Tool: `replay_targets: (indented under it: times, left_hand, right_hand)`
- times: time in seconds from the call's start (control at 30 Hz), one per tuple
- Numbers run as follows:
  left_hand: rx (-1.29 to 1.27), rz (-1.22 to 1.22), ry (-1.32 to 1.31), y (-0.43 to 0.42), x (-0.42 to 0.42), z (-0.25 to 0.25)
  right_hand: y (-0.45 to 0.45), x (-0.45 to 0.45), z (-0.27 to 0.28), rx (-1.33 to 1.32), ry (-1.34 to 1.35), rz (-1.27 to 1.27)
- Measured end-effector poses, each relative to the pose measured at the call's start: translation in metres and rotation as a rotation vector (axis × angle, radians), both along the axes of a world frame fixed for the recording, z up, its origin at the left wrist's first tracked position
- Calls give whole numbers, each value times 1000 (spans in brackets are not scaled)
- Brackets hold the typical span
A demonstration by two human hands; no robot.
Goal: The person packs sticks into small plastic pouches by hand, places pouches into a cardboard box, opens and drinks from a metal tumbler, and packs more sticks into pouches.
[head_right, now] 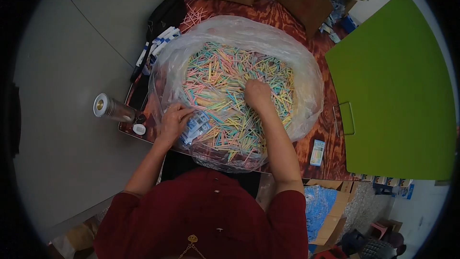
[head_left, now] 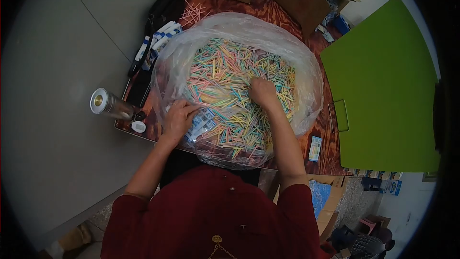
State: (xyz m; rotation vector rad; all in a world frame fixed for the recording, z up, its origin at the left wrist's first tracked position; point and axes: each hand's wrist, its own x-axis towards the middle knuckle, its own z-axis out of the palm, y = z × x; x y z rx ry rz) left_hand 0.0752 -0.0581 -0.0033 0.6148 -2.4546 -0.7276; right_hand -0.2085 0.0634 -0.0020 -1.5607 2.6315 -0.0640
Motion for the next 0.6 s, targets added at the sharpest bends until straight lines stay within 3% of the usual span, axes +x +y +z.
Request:
replay_targets:
  times: [0.17, 0.23, 0.3, 0.37, 0.47, 0.53, 0.6]
  left_hand:
    - [117, -65, 307, -9, -4, 3]
    - [1176, -7, 421, -8, -5, -1]
    - [1262, -116, 476, -8, -16, -1]
    - [1702, -168, 578, 1, -29, 4]
    - [1858, -251, 503, 18, -43, 14]
    - [1980, -348, 413, 26, -51, 11]
    - [1987, -384, 349, 33, -57, 8]
  right_hand:
    - [18, -16, 19, -19, -269, -41]
    - [28, -15, 25, -218, -704, -163]
    - [32, -12, 18, -404, -960, -209]
    - [38, -11, 25, -415, -1222, -452]
    - [46, -4, 27, -680, -1404, -517]
    - [49, -13, 5, -882, -1764, -543]
    - [53, 4, 22, -1002, -1949, -575]
